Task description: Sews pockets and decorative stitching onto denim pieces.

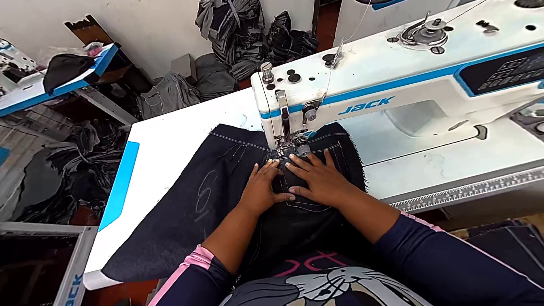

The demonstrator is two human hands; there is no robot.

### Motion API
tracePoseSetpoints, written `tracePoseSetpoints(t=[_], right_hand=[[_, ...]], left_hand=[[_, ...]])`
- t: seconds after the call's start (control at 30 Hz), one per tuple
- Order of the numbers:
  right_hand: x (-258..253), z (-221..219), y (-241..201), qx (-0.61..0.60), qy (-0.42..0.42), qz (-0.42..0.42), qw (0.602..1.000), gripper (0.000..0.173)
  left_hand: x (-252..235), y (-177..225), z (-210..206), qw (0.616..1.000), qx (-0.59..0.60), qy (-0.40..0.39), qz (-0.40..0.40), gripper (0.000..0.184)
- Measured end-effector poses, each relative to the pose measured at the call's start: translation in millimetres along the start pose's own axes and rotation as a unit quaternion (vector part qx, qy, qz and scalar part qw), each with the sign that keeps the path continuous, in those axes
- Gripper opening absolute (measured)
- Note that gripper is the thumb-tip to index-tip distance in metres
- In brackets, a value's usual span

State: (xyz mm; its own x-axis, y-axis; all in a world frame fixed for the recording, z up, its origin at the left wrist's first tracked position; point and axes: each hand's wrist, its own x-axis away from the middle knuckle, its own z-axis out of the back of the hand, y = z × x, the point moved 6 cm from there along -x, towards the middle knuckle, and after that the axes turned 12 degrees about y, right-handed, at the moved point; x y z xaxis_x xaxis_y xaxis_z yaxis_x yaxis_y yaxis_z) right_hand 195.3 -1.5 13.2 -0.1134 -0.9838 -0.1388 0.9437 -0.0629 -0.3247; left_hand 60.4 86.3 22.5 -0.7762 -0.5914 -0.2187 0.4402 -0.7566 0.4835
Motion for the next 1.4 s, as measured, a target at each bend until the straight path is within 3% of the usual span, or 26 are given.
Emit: tracePoseSetpoints(t=[0.27,0.5,0.9,1.23,1.4], right_hand=[[-3.6,5.3,0.8,0.004,-0.034,-0.014,0.999,0.07],[19.8,3.9,0.3,0.016,-0.059,0.0,0.998,0.061],[-30.1,9.9,18.3,0.03,-0.084,-0.02,0.996,0.063],[-61.2,30.5,22.6,-0.023,-0.059,-0.052,0.997,0.04],[-71.0,29.3,27.1,-0.015,-0.05,-0.061,0.997,0.037]], left_hand=[[-1.9,3.9,0.3,1.0,-0.004,0.016,0.0,0.062],[17.1,12.3,-2.1,0.995,-0.014,-0.051,0.083,0.061],[-35.3,-12.9,3.7,0.993,-0.036,-0.05,0.099,0.059],[-71.5,-28.6,8.9,0.991,-0.064,-0.043,0.11,0.08],[-82.4,-38.4,6.8,0.991,-0.073,-0.048,0.103,0.086]])
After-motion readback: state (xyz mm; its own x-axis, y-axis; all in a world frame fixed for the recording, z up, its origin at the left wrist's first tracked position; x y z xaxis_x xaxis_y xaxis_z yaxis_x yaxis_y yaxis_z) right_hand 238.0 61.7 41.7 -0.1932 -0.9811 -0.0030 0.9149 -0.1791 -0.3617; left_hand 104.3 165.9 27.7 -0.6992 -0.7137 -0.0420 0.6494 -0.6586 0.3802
